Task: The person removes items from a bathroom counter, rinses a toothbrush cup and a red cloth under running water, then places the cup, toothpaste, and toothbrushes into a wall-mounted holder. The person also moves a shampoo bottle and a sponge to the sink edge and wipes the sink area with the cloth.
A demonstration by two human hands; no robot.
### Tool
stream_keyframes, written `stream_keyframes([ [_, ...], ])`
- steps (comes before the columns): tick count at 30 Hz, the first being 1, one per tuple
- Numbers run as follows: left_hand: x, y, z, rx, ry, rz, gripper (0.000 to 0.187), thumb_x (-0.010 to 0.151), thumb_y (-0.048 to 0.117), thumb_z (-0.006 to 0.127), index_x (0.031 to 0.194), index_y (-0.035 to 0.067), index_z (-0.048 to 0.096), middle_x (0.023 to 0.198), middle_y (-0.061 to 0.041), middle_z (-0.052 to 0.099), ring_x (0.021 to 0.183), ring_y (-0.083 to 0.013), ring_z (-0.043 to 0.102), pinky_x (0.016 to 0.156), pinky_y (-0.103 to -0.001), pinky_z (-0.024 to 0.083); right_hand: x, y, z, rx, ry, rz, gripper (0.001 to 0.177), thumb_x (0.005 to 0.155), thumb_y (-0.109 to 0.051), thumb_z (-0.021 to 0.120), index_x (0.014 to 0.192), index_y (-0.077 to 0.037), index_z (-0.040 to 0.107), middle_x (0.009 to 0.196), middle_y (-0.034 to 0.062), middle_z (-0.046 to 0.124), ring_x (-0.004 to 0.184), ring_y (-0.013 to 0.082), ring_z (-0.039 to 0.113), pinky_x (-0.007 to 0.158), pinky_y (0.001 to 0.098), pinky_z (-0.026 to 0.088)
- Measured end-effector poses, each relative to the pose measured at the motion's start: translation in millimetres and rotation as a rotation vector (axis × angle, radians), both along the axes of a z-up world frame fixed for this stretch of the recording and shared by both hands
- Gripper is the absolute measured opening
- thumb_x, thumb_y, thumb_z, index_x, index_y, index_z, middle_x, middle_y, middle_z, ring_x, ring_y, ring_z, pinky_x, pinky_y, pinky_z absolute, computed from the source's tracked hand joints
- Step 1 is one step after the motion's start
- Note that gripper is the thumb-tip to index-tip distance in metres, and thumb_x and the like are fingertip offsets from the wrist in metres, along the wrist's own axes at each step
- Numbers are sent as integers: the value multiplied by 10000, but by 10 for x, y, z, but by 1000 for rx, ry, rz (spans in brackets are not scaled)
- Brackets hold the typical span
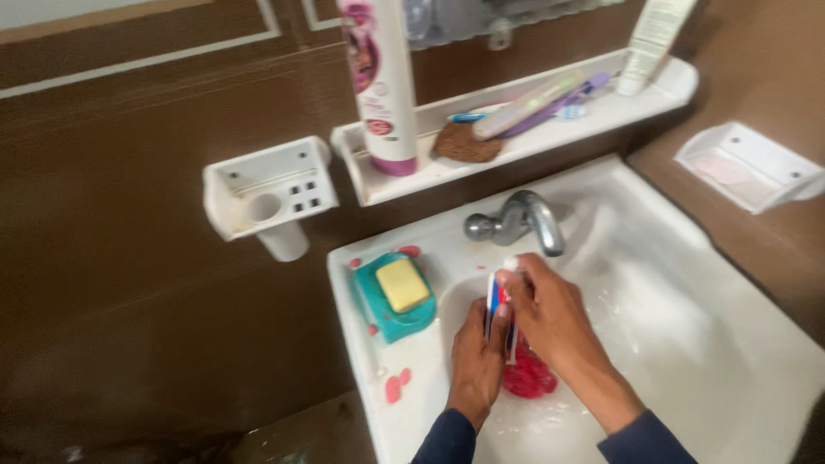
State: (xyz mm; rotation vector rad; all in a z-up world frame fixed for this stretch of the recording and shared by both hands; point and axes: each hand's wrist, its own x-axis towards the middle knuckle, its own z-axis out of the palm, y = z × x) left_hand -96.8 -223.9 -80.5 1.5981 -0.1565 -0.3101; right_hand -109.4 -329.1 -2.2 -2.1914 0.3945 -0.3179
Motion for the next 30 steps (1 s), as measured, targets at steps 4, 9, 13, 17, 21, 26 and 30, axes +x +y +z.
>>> stream_keyframes([
  [4, 14, 293, 248, -34, -102, 79, 466, 984, 457, 530, 1283, 101, 559, 1053, -98, 697, 941, -199, 677, 823, -351, 555, 53, 173, -62, -131, -214, 52, 280, 979, -224, 607, 1153, -6, 620, 843, 223, 693, 754, 354, 657, 692, 450, 517],
  [9, 78, 528, 432, -138, -242, 213, 427, 1007, 397, 549, 1282, 72, 586, 1058, -92, 725, 976, -189, 698, 854, -321, 550, 159, 420, 29, -269, -434, 222, 298, 973, -158, 609, 1214, 18, 613, 944, 259, 685, 847, 432, 663, 702, 469, 516],
  [13, 208, 771, 520, -184, -271, 209, 373, 995, 344, 612, 1230, 55, 640, 1006, -78, 710, 907, -160, 649, 784, -310, 535, 218, 674, 298, -229, -505, 238, 224, 997, -147, 583, 1161, 4, 610, 944, 210, 709, 768, 339, 692, 660, 406, 528],
  [17, 306, 1034, 513, -250, -345, 306, 351, 1022, 331, 616, 1193, 32, 685, 942, -79, 678, 857, -125, 572, 742, -299, 515, 455, 906, 653, -163, -625, 265, 168, 1055, -167, 601, 1114, -12, 621, 866, 143, 717, 705, 217, 689, 634, 343, 527],
  [21, 522, 1314, 512, -229, -270, 542, 338, 979, 326, 630, 1155, 46, 702, 943, -33, 712, 852, -96, 619, 730, -278, 524, 747, 1147, 931, -214, -854, 307, 172, 1108, -151, 648, 1118, 17, 614, 875, 138, 686, 741, 154, 663, 671, 315, 519],
  [26, 751, 1553, 719, -185, -471, 779, 304, 969, 253, 688, 1175, 29, 693, 976, -44, 713, 802, -104, 665, 715, -297, 576, 1087, 1421, 1076, -80, -893, 366, 217, 1114, -193, 645, 1107, 21, 617, 838, 92, 687, 704, 119, 655, 631, 278, 521],
  [30, 899, 1709, 1000, 286, -547, 981, 316, 920, 158, 700, 1225, 89, 749, 1003, -122, 701, 695, -249, 637, 674, -374, 525, 1296, 1469, 1120, 38, -953, 414, 262, 1158, -231, 611, 1082, 18, 580, 899, 58, 705, 759, 99, 712, 653, 247, 542],
])
